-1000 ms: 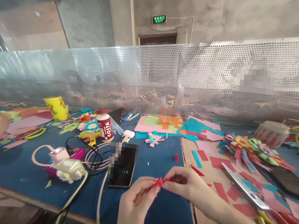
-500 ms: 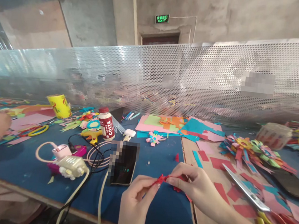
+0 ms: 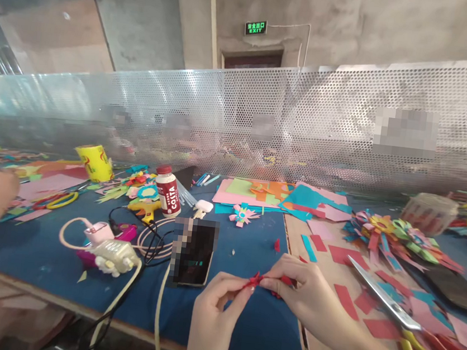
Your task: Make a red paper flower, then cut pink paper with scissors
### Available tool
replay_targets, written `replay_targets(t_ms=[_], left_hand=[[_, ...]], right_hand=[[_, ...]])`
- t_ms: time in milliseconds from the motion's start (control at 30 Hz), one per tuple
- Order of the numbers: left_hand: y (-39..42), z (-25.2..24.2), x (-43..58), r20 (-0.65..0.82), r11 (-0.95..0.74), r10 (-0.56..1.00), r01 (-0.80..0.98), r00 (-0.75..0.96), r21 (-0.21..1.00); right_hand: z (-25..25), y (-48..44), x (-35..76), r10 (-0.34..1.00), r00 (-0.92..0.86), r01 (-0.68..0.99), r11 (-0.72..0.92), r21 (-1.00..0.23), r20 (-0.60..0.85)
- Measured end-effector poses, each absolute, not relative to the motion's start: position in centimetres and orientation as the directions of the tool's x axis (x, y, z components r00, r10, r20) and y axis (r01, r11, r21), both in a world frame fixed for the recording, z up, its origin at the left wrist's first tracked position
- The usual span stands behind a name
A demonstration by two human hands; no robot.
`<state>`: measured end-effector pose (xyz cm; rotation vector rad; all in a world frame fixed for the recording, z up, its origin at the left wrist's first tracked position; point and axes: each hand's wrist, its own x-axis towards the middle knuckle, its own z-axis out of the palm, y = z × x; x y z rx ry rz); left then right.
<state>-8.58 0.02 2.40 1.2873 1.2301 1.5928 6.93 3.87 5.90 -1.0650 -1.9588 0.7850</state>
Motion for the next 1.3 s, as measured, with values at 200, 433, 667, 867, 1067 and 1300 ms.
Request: replay_targets(t_ms=[200, 433, 667, 867, 1067, 1300], left_hand=[[0.3, 2.1, -8.7, 0.289, -0.285, 0.936, 0.047, -0.203, 0.957], [0.2, 1.9, -8.7, 0.275, -0.272, 0.940, 0.043, -0.201, 0.961], [0.2, 2.1, -8.7, 0.252, -0.249, 0.948, 0.036, -0.195, 0.968], [0.2, 2.0, -8.7, 0.235, -0.233, 0.955, 0.035, -0.182, 0.972], [0.2, 1.8, -8.7, 0.235, -0.232, 0.955, 0.041, -0.182, 0.972], [0.2, 2.3, -8.7, 0.197, -0.199, 0.959, 0.011, -0.206, 0.980]], right_hand=[[5.7, 3.9, 7.0, 0.853, -0.381, 0.410, 0.501, -0.762, 0.356], [5.5, 4.0, 6.9, 0.844, -0.375, 0.430, 0.525, -0.734, 0.384], [5.3, 4.1, 7.0, 0.847, -0.382, 0.447, 0.518, -0.729, 0.368], [5.2, 4.1, 6.9, 0.867, -0.371, 0.461, 0.482, -0.745, 0.332], [5.1, 4.1, 6.8, 0.878, -0.361, 0.457, 0.461, -0.761, 0.314], [4.5, 4.3, 6.5, 0.914, -0.319, 0.452, 0.379, -0.808, 0.250]])
